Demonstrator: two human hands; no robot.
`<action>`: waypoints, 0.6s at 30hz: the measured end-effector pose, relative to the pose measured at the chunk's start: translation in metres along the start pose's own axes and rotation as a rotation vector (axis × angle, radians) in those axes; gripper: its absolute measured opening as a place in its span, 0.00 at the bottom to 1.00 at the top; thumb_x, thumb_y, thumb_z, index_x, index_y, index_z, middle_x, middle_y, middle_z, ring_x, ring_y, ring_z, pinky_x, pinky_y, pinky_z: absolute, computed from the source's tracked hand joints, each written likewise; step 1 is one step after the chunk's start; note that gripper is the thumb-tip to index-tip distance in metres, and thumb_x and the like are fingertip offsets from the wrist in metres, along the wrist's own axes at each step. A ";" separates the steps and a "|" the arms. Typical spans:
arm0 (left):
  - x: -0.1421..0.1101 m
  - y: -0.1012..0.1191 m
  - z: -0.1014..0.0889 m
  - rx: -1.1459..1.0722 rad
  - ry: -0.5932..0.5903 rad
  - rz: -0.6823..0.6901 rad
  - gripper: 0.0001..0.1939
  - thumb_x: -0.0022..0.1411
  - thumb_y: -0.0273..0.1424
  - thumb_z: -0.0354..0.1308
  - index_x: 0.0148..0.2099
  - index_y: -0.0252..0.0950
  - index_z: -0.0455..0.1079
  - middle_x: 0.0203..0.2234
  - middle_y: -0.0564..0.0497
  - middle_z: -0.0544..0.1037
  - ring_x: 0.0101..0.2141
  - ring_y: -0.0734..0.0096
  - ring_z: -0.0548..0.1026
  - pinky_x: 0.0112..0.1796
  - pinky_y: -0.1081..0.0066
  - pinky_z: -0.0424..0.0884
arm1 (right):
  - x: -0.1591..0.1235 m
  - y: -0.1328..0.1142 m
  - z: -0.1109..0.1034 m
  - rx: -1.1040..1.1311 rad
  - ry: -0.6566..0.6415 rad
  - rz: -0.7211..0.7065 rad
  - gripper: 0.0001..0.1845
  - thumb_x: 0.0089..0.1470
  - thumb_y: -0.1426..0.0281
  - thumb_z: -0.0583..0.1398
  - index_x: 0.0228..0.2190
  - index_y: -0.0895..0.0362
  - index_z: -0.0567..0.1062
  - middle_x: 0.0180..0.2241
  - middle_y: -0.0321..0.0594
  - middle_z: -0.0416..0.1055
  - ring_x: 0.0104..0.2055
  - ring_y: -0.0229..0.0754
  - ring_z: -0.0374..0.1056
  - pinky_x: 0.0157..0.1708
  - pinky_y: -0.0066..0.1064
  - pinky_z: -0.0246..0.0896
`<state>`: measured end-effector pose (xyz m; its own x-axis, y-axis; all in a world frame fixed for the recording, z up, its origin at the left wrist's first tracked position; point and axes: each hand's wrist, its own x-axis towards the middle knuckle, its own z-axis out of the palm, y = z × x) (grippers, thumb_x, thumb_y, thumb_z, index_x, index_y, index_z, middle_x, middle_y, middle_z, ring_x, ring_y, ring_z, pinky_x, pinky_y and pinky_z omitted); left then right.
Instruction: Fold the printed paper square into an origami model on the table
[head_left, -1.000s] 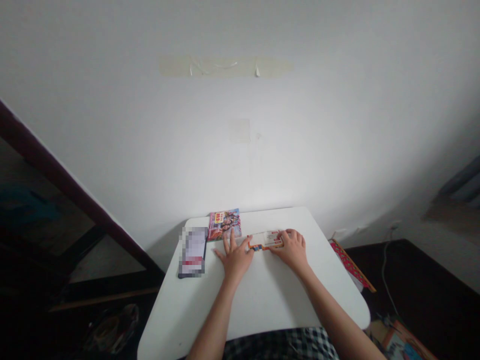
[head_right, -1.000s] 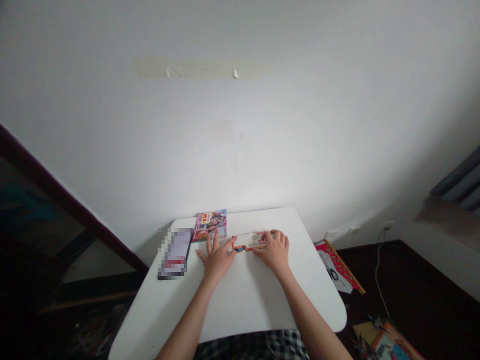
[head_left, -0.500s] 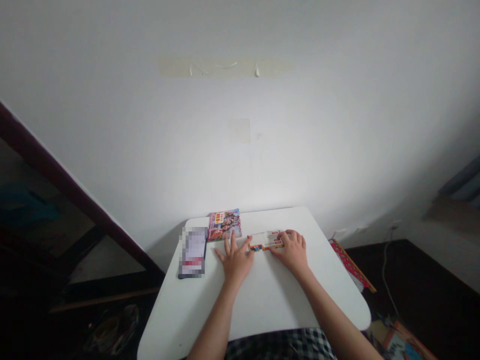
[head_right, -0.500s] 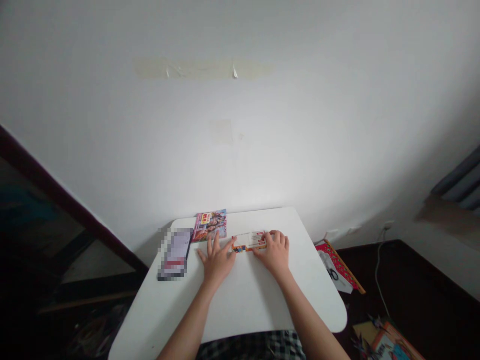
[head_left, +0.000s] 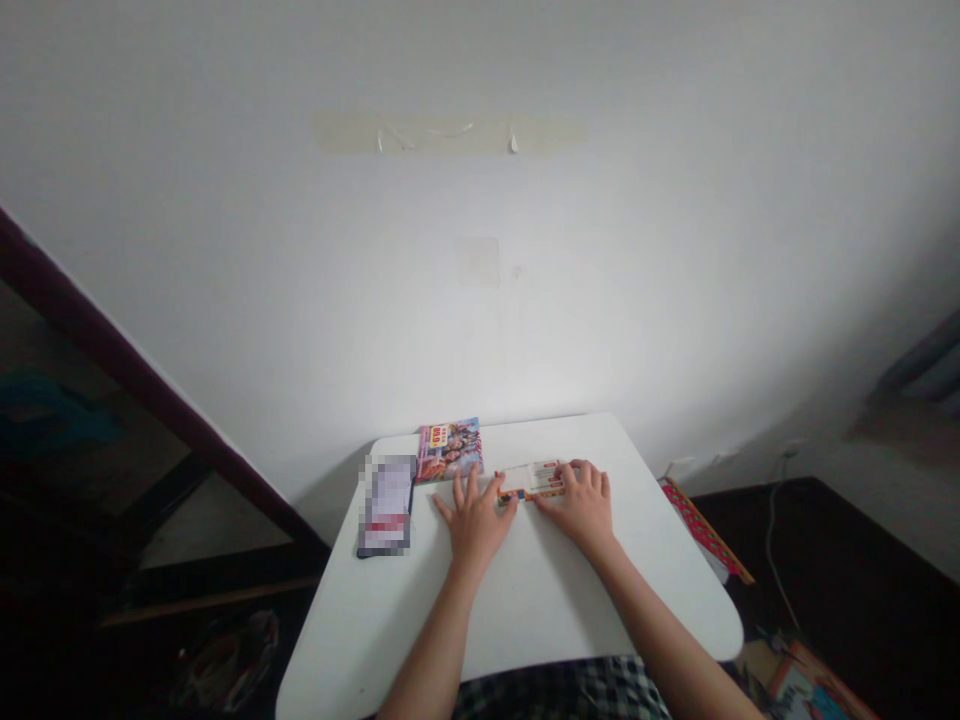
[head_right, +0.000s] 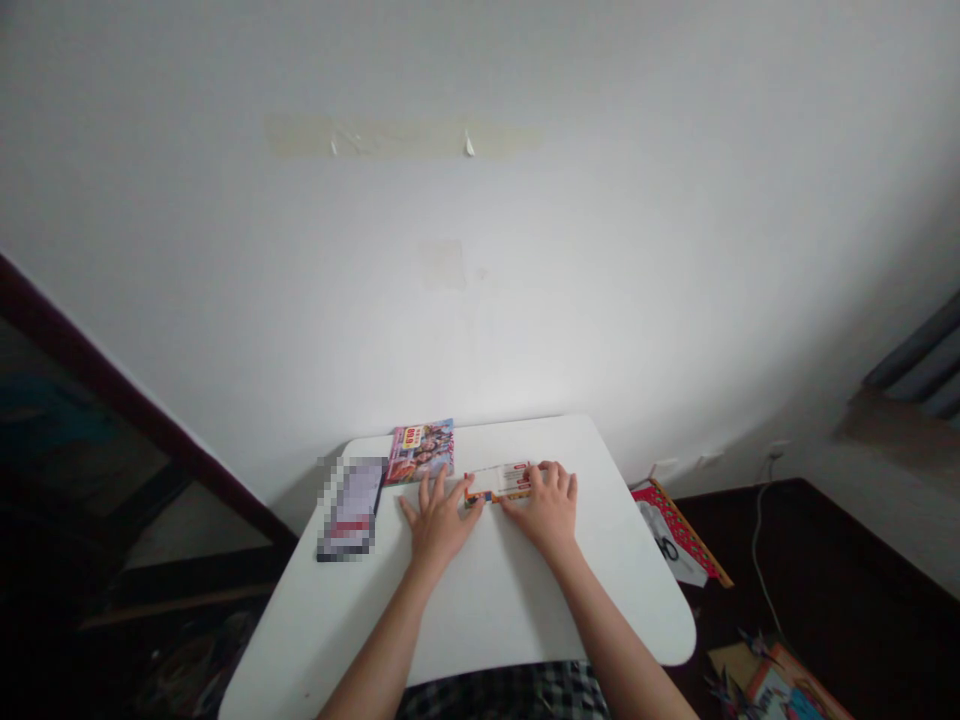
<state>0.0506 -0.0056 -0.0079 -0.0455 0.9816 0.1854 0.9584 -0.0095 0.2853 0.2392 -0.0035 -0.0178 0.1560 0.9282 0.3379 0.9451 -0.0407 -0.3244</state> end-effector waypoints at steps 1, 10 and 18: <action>0.000 0.000 0.000 0.001 -0.004 0.001 0.26 0.61 0.51 0.55 0.61 0.60 0.67 0.69 0.51 0.56 0.69 0.43 0.46 0.60 0.27 0.35 | 0.000 -0.001 0.001 -0.005 -0.001 0.004 0.30 0.48 0.44 0.62 0.44 0.51 0.72 0.53 0.47 0.65 0.59 0.56 0.56 0.64 0.53 0.39; 0.000 0.000 0.003 0.000 0.018 -0.007 0.26 0.60 0.52 0.55 0.60 0.60 0.67 0.70 0.52 0.55 0.69 0.42 0.46 0.60 0.26 0.37 | 0.001 0.002 0.000 0.004 -0.017 0.001 0.25 0.50 0.50 0.63 0.46 0.49 0.73 0.53 0.46 0.66 0.59 0.55 0.55 0.62 0.51 0.41; 0.001 0.000 0.002 0.002 -0.003 -0.025 0.26 0.60 0.52 0.55 0.60 0.60 0.67 0.70 0.53 0.54 0.69 0.42 0.48 0.60 0.28 0.38 | 0.005 0.012 -0.004 0.005 -0.054 -0.029 0.21 0.51 0.57 0.63 0.47 0.46 0.74 0.54 0.42 0.66 0.58 0.52 0.56 0.59 0.46 0.46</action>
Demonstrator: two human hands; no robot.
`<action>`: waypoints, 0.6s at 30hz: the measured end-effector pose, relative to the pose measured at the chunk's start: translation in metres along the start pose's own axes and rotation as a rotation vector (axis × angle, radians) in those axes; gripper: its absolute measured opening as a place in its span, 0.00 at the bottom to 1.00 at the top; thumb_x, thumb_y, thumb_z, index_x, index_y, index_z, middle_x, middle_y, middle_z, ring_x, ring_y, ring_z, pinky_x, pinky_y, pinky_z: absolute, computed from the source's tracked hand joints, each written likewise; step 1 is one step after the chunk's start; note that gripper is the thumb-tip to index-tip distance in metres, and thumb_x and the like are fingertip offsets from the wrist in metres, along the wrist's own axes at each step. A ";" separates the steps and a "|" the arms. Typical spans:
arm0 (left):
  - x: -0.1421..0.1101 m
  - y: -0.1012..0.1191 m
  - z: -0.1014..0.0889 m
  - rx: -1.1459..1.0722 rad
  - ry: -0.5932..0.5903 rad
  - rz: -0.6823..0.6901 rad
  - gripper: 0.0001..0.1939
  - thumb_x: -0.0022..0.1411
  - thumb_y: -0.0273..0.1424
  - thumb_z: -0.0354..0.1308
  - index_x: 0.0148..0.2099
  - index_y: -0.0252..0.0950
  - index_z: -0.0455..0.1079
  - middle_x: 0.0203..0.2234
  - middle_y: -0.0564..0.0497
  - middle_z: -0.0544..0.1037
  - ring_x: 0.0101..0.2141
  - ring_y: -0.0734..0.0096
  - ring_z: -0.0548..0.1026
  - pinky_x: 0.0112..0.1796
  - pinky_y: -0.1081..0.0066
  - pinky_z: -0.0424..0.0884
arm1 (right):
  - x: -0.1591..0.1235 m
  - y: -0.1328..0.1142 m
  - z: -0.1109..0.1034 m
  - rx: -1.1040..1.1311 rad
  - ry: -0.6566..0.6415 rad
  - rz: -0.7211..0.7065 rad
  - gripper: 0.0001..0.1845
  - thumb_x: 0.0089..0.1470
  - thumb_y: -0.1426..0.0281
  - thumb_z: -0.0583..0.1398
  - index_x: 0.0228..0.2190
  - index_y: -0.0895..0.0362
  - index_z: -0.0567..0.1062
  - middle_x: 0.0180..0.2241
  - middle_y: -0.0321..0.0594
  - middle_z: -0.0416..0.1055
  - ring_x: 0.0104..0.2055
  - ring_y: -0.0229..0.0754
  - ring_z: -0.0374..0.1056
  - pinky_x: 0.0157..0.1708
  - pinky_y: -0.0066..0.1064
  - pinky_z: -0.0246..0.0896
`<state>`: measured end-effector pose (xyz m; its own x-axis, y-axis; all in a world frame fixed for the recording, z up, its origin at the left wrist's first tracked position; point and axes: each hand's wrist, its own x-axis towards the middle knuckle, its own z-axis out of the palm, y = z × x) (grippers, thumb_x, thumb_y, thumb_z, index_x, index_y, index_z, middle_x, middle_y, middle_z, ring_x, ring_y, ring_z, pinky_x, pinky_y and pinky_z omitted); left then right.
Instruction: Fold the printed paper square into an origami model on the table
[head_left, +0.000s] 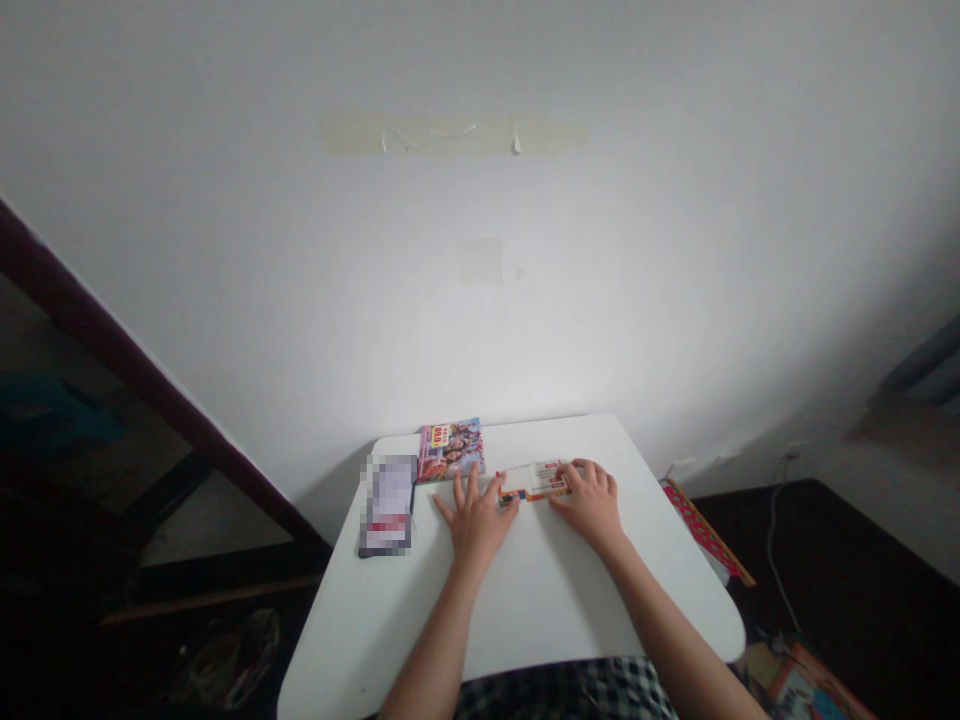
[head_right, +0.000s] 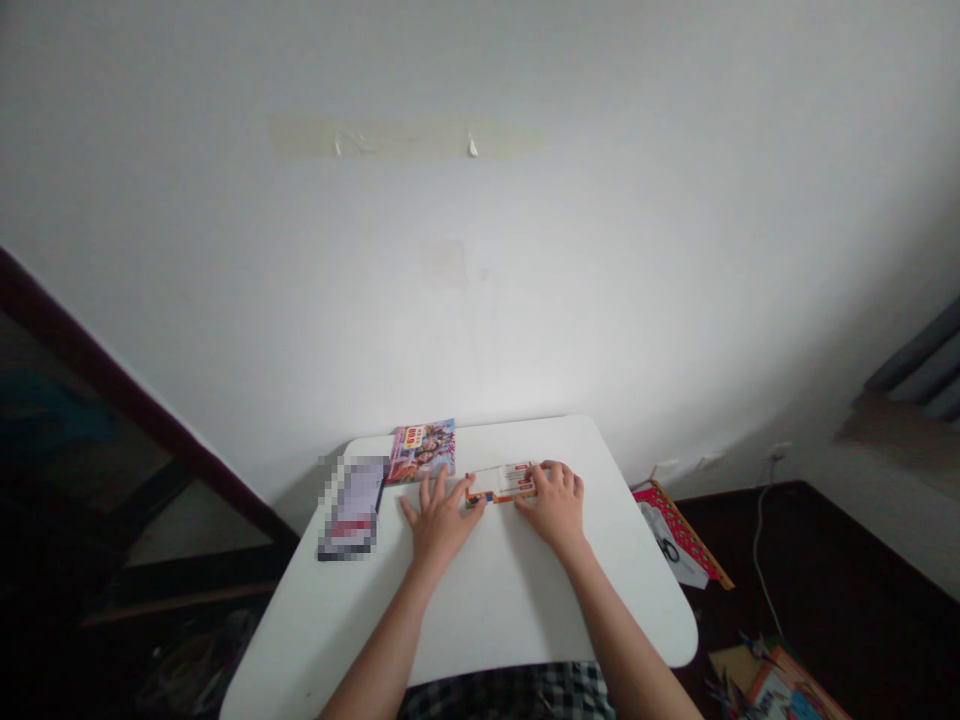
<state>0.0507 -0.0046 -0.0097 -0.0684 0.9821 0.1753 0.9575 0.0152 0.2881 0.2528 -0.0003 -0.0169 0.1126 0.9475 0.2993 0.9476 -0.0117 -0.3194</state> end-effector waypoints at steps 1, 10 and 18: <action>0.000 0.000 0.000 0.002 0.004 0.000 0.26 0.60 0.52 0.55 0.60 0.61 0.67 0.70 0.53 0.54 0.69 0.42 0.48 0.60 0.28 0.38 | 0.000 0.001 -0.001 0.002 -0.006 -0.005 0.21 0.51 0.58 0.63 0.48 0.45 0.74 0.54 0.42 0.66 0.58 0.52 0.56 0.58 0.46 0.46; 0.000 -0.001 0.002 0.001 0.035 0.011 0.26 0.60 0.52 0.55 0.60 0.60 0.68 0.69 0.51 0.57 0.68 0.43 0.49 0.60 0.26 0.36 | 0.006 0.015 0.000 0.024 -0.076 -0.024 0.20 0.54 0.62 0.61 0.50 0.38 0.74 0.56 0.39 0.64 0.59 0.50 0.56 0.59 0.47 0.47; 0.000 -0.001 0.002 0.004 0.030 0.012 0.26 0.60 0.52 0.55 0.60 0.60 0.67 0.69 0.51 0.57 0.69 0.43 0.48 0.60 0.28 0.37 | 0.012 0.030 0.002 0.035 -0.142 -0.032 0.20 0.59 0.66 0.58 0.51 0.32 0.73 0.58 0.36 0.62 0.60 0.48 0.56 0.58 0.46 0.50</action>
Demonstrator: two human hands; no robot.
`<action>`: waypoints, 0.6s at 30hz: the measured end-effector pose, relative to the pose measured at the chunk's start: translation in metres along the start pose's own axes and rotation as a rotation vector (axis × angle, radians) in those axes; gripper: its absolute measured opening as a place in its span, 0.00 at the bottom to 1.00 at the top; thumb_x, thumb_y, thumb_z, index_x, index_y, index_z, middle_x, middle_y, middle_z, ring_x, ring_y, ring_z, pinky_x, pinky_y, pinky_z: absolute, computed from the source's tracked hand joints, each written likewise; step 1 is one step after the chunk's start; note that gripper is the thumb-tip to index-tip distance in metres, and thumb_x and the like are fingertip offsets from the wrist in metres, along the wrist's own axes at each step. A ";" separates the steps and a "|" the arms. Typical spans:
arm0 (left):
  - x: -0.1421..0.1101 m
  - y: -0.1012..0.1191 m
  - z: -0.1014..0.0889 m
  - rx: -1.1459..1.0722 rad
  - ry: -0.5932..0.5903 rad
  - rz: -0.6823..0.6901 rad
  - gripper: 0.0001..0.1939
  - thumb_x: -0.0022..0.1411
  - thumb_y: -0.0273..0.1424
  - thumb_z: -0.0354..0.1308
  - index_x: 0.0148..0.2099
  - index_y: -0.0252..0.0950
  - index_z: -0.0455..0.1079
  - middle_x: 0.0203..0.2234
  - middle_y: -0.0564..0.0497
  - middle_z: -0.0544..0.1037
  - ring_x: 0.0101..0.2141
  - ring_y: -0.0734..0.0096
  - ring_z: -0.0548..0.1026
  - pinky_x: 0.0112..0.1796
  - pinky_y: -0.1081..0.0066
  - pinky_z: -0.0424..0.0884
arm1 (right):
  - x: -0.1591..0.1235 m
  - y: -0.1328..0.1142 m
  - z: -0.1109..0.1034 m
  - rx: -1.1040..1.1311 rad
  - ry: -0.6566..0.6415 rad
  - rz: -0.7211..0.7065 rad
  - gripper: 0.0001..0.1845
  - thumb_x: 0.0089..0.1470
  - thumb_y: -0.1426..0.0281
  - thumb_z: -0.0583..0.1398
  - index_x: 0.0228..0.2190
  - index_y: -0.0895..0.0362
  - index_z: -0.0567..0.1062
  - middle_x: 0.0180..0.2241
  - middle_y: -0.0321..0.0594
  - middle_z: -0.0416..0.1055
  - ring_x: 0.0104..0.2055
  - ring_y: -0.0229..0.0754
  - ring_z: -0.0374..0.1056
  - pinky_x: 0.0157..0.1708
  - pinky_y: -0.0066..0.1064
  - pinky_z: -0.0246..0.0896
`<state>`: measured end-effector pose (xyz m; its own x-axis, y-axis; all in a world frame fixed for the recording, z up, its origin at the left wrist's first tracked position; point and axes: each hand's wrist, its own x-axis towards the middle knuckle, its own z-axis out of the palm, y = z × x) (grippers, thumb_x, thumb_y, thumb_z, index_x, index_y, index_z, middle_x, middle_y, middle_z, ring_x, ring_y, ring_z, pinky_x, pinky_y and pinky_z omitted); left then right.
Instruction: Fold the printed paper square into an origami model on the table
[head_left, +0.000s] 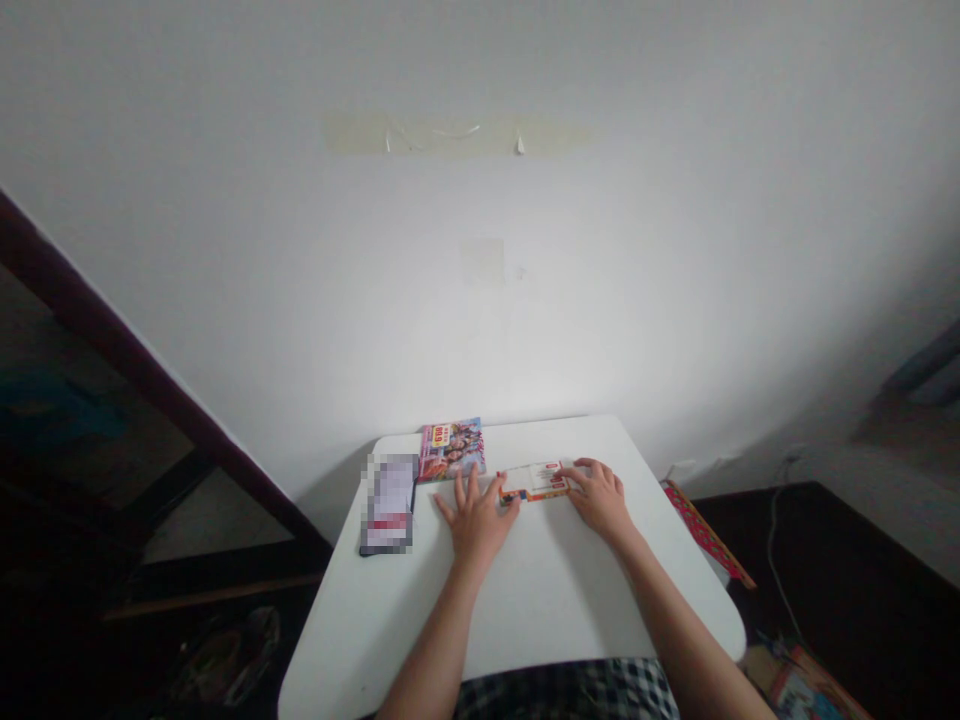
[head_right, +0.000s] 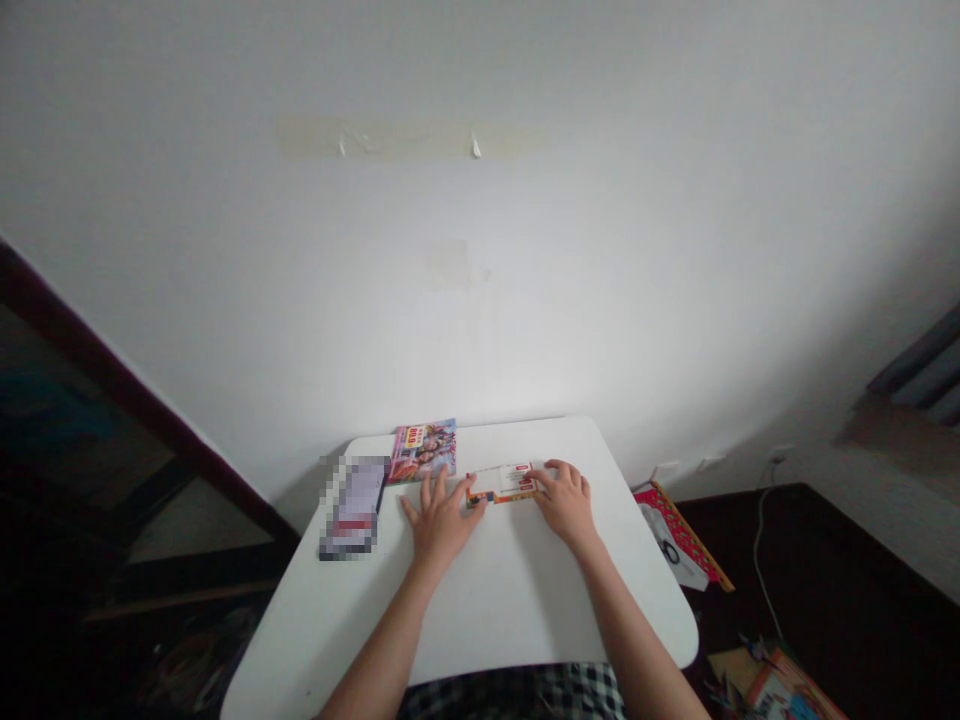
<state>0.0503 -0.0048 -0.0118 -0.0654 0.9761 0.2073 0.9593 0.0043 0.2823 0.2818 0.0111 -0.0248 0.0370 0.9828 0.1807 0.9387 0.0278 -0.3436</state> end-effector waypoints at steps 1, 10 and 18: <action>0.000 0.000 0.000 0.000 -0.001 0.003 0.26 0.60 0.52 0.55 0.60 0.60 0.67 0.69 0.51 0.57 0.69 0.43 0.48 0.60 0.28 0.37 | 0.001 0.002 -0.001 0.001 -0.013 0.005 0.21 0.59 0.66 0.58 0.51 0.31 0.73 0.58 0.35 0.62 0.60 0.48 0.56 0.57 0.46 0.51; -0.001 -0.001 0.000 0.014 -0.005 0.008 0.27 0.60 0.52 0.55 0.62 0.59 0.66 0.69 0.48 0.56 0.68 0.43 0.48 0.60 0.27 0.37 | -0.003 -0.002 -0.002 0.033 0.051 0.006 0.14 0.60 0.62 0.59 0.45 0.32 0.78 0.55 0.36 0.64 0.59 0.49 0.56 0.57 0.45 0.51; -0.001 -0.001 -0.001 -0.002 -0.012 0.004 0.28 0.60 0.53 0.55 0.62 0.58 0.66 0.69 0.47 0.56 0.69 0.42 0.47 0.60 0.27 0.37 | -0.012 -0.024 -0.003 0.019 0.153 0.037 0.14 0.53 0.55 0.64 0.42 0.42 0.80 0.54 0.41 0.64 0.58 0.50 0.57 0.57 0.45 0.50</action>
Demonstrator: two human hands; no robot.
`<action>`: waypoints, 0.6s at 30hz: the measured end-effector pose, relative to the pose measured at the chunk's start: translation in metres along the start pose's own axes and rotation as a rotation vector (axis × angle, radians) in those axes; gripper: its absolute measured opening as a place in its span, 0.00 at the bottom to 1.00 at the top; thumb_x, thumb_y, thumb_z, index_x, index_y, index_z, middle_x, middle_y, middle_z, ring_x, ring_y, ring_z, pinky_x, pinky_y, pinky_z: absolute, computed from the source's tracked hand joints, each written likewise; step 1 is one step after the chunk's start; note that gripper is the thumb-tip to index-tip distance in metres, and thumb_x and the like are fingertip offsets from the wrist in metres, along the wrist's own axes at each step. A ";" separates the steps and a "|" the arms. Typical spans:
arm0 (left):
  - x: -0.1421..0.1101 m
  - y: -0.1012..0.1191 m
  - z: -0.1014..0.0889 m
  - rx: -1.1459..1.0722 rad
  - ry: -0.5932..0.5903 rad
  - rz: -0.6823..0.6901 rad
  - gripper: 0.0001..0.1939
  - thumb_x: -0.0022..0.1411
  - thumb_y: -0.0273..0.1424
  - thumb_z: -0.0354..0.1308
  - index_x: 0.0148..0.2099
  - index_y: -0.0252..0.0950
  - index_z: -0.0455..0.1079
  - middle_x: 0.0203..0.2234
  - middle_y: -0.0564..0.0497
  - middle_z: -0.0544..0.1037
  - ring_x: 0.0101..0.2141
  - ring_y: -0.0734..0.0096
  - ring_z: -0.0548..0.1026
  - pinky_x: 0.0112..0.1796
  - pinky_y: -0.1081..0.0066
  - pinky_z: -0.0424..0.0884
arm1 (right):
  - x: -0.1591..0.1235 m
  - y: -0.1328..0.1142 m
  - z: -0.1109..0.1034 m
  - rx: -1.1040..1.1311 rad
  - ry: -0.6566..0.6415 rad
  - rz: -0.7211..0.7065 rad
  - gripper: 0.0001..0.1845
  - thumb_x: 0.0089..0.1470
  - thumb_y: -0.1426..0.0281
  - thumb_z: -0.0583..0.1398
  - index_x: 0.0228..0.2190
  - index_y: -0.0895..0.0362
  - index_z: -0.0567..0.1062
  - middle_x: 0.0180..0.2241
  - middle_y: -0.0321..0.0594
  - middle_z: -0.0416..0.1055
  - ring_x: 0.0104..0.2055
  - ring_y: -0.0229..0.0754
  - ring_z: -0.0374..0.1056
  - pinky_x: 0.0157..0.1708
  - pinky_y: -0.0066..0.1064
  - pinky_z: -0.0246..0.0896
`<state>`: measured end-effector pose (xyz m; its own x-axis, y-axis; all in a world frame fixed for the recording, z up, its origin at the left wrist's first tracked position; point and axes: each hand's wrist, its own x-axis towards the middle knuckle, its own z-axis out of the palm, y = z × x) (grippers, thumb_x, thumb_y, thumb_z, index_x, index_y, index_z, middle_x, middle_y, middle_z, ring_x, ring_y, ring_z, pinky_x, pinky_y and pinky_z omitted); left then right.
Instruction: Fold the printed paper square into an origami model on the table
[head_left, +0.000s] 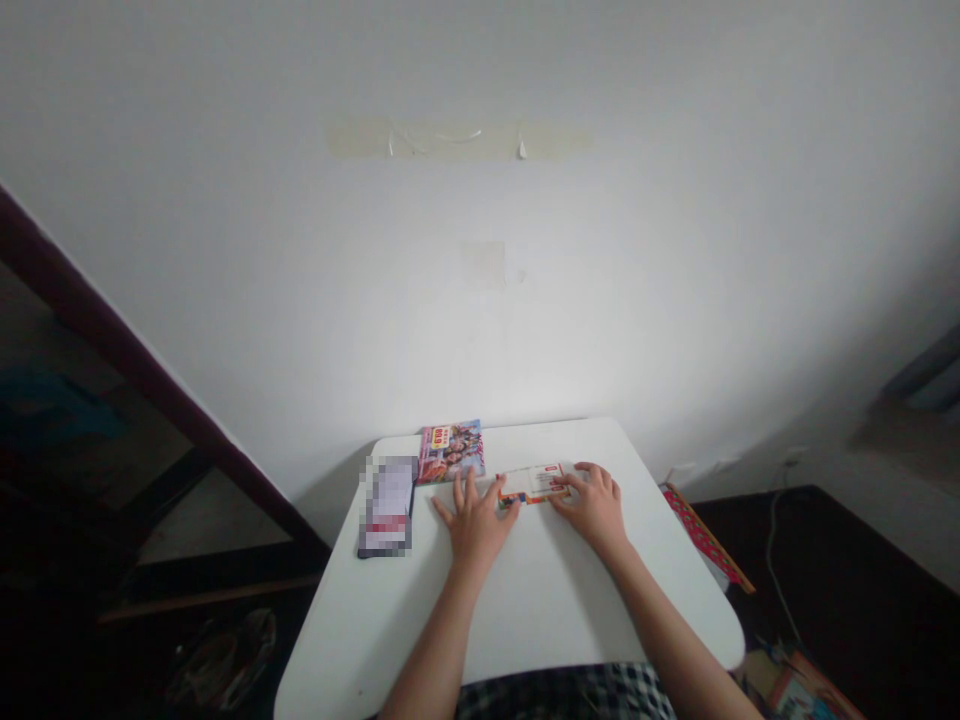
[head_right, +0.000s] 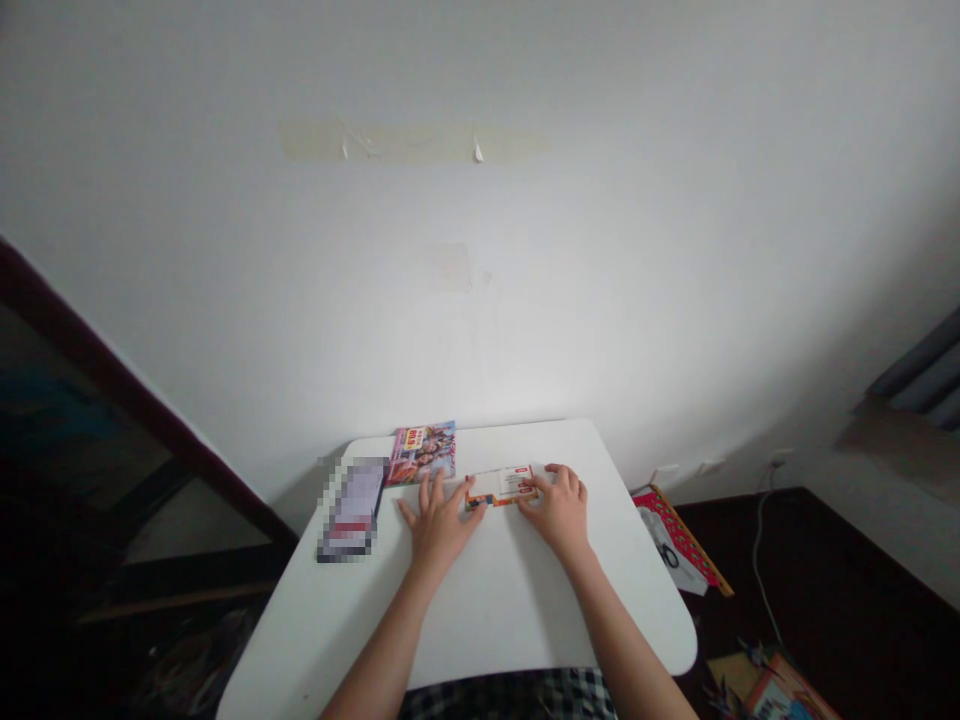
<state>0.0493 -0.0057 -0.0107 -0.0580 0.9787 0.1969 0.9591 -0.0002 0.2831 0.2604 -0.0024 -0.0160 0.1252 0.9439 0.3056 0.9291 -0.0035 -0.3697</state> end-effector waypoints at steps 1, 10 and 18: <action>0.000 0.000 -0.001 0.001 0.000 -0.004 0.28 0.60 0.53 0.55 0.62 0.58 0.66 0.69 0.47 0.56 0.69 0.43 0.47 0.60 0.27 0.37 | 0.000 -0.002 0.000 -0.002 0.005 0.006 0.15 0.52 0.55 0.65 0.42 0.43 0.80 0.54 0.41 0.64 0.58 0.51 0.56 0.58 0.45 0.50; 0.002 0.013 -0.001 -0.001 -0.031 -0.020 0.33 0.56 0.56 0.57 0.62 0.53 0.68 0.69 0.45 0.57 0.68 0.40 0.47 0.61 0.28 0.38 | -0.003 -0.009 0.003 -0.037 0.012 0.025 0.21 0.50 0.51 0.65 0.43 0.47 0.78 0.55 0.45 0.63 0.57 0.53 0.58 0.58 0.44 0.50; 0.002 0.026 0.001 0.007 0.029 -0.011 0.31 0.57 0.54 0.56 0.58 0.47 0.70 0.70 0.45 0.54 0.69 0.40 0.45 0.61 0.28 0.41 | -0.003 -0.014 0.004 -0.091 0.045 0.012 0.26 0.50 0.47 0.64 0.45 0.48 0.77 0.54 0.47 0.64 0.56 0.54 0.58 0.58 0.45 0.49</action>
<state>0.0744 -0.0034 -0.0044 -0.0763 0.9723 0.2209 0.9602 0.0120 0.2791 0.2452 -0.0036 -0.0151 0.1498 0.9279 0.3414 0.9550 -0.0463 -0.2931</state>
